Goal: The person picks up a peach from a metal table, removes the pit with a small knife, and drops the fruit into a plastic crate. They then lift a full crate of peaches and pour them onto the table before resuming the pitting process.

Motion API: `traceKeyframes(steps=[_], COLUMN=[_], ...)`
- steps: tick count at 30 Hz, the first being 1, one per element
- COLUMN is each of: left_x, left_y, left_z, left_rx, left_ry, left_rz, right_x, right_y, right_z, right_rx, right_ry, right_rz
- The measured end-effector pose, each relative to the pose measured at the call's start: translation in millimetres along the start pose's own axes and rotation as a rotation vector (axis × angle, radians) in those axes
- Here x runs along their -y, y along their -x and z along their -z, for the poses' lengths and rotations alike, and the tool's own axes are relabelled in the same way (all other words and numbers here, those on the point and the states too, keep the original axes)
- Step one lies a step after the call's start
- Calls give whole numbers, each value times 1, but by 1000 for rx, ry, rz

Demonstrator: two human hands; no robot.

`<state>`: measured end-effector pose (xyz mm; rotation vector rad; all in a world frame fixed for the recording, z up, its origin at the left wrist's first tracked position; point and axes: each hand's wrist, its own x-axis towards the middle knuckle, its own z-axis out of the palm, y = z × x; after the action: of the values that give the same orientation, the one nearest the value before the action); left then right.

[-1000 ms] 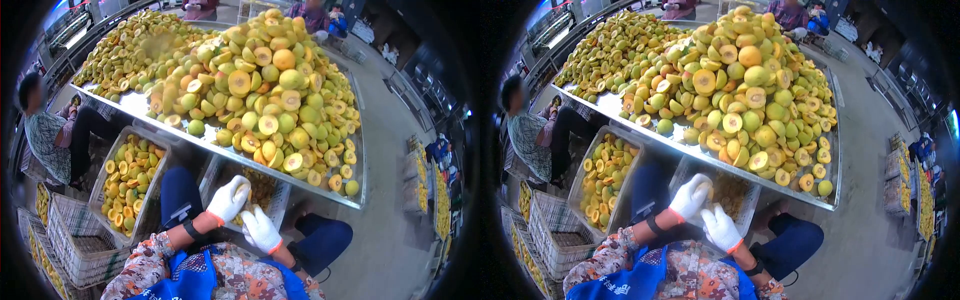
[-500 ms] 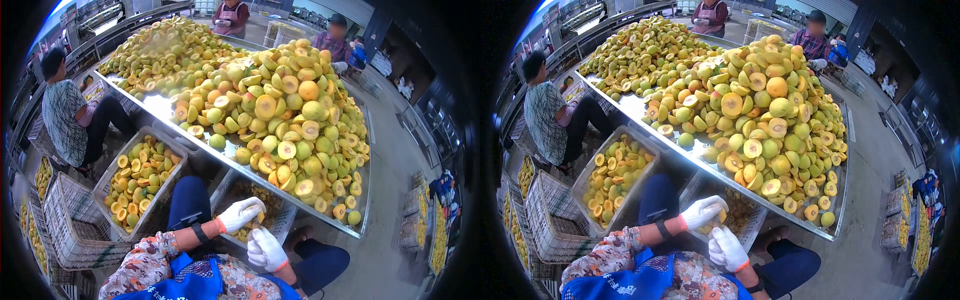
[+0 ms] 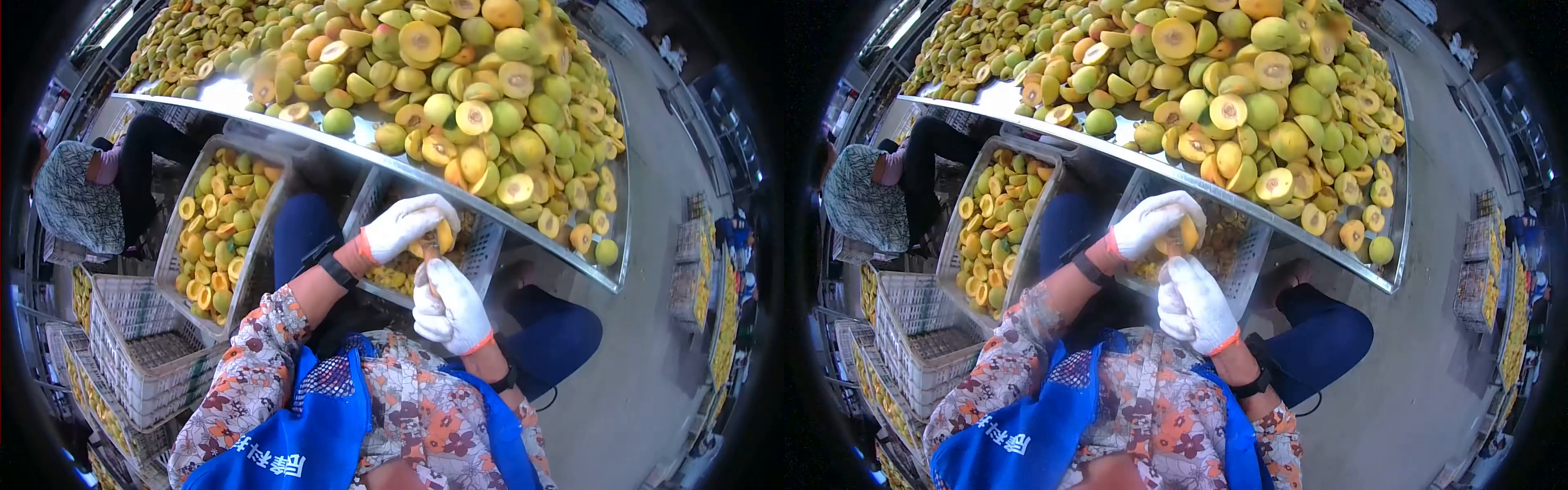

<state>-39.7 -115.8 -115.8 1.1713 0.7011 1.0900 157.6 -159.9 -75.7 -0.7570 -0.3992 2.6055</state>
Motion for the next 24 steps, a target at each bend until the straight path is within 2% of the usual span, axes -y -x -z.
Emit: traceKeyframes(steps=[2, 5, 6, 8, 10, 12, 13, 14, 15, 16, 17, 18, 19, 21, 23, 24], left_x=[-5, -16, -16, -16, -5, 14, 16, 18, 11, 4, 1, 3, 5, 3, 2, 4], left_y=[-1, -5, -6, -9, -10, -8, -8, -4, -1, -2, 0, 3, 2, 1, 1, 0], left_z=[3, 16, 19, 22, 12, -4, -4, -4, -5, -7, -11, -20, -22, -29, -27, -36], left_rx=[17, 218, 215, 227, 174, -228, -256, -285, -300, -283, -351, -449, -470, -458, -425, -517], left_ry=[32, -93, -88, -176, -172, -14, -139, -170, -239, -421, -483, -472, -325, -285, -477, -536], left_rz=[22, -2, 1, -24, -78, -117, -192, -104, -61, -160, -126, -72, -24, -28, -99, -131], right_x=[-4, -4, -3, -1, 4, 10, 10, 4, -1, -6, -9, -9, -8, -2, 0, -5], right_y=[-2, -2, -3, -5, -7, -7, -8, -13, -16, -17, -16, -17, -16, -6, -3, -3], right_z=[3, 12, 13, 10, 4, -4, -8, 10, 19, 21, 17, 13, 9, 0, 0, 4], right_rx=[0, 89, 133, 144, 160, 10, -51, 45, 105, 149, 112, 73, 27, -10, 31, 60], right_ry=[-57, -231, -313, -272, -231, 84, 124, -38, -58, -75, -4, 70, 96, 98, 26, -24], right_rz=[-9, -130, -197, -166, -131, 43, 46, -24, -40, -34, -8, 15, 48, 76, 55, 35])
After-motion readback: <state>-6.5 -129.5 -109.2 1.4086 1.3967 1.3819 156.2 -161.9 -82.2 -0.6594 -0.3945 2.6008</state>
